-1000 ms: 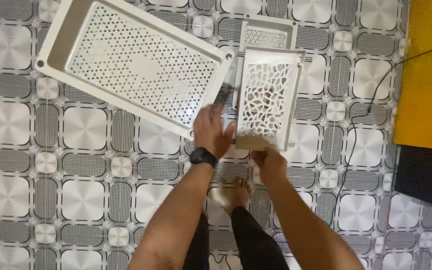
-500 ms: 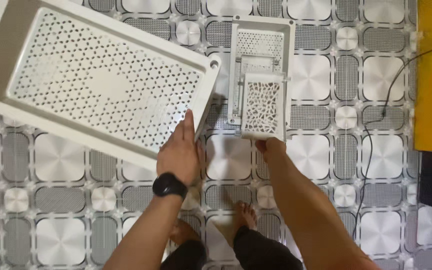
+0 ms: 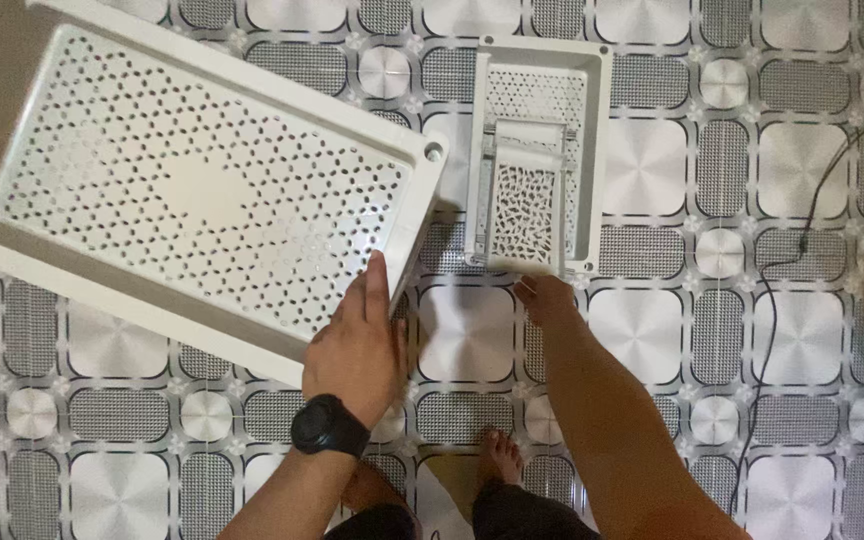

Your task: The person assembles white plastic trays by hand, interlocking multiple pieces together on a tiled floor. They repeatedly pick up, align, and snap the trays into a stacked configuration.

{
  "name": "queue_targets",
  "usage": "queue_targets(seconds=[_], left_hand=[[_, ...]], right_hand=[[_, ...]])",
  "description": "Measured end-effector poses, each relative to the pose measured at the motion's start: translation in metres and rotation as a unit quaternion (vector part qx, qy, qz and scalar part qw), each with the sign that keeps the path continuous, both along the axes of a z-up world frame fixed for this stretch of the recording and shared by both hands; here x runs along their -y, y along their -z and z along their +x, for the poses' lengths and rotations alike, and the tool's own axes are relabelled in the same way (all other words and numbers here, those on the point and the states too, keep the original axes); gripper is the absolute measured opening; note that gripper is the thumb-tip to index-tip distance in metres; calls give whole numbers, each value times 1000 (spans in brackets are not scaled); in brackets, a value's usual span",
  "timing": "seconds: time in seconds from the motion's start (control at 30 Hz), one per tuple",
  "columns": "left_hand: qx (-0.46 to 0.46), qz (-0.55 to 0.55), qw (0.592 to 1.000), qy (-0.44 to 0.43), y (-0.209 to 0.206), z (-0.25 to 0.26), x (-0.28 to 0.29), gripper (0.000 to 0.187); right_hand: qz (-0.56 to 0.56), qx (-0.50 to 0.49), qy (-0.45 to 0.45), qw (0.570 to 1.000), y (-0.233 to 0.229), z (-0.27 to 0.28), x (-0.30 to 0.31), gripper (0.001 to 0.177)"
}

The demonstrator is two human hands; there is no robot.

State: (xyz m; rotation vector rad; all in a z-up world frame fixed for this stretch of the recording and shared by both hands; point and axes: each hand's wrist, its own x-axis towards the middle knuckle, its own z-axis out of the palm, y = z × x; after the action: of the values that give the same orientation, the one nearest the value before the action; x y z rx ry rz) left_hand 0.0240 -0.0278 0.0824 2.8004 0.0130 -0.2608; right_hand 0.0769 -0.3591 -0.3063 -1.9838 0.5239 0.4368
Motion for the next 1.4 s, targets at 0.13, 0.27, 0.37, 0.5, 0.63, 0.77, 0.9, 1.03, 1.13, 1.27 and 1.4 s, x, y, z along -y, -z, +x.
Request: queue_targets(seconds=[0.13, 0.27, 0.37, 0.5, 0.63, 0.77, 0.9, 1.03, 1.13, 1.27, 1.4], left_hand=[[-10, 9, 1000, -1, 5, 3, 1, 81], [-3, -17, 1000, -12, 11, 0, 4, 82], [-7, -56, 998, -30, 17, 0, 4, 83], [-39, -48, 997, -43, 36, 1, 8, 77], [-25, -28, 999, -10, 54, -11, -4, 79], [-64, 57, 996, 33, 57, -39, -32, 66], [-187, 62, 980, 16, 41, -69, -70, 71], [-18, 164, 983, -79, 29, -97, -99, 49], [-131, 159, 949, -237, 24, -124, -107, 80], [68, -200, 847, -488, 38, -150, -122, 120], [130, -491, 645, -571, 85, -152, -135, 104]], right_hand=[[120, 16, -45, 992, -36, 11, -4, 28], [408, -86, 155, 895, -119, 40, -63, 35], [370, -28, 87, 924, -204, 60, -110, 64], [294, 51, 10, 954, -289, 81, -157, 71], [212, 47, -13, 976, -317, 75, -168, 64], [145, -11, -53, 988, -328, 52, -162, 64], [134, -183, -79, 971, -344, 23, -176, 70], [59, -240, -80, 966, -338, -15, -212, 66], [121, -273, -23, 954, -315, -44, -228, 57], [196, -330, 19, 923, -263, -75, -231, 38], [61, -22, -320, 945, -218, -88, -225, 53]])
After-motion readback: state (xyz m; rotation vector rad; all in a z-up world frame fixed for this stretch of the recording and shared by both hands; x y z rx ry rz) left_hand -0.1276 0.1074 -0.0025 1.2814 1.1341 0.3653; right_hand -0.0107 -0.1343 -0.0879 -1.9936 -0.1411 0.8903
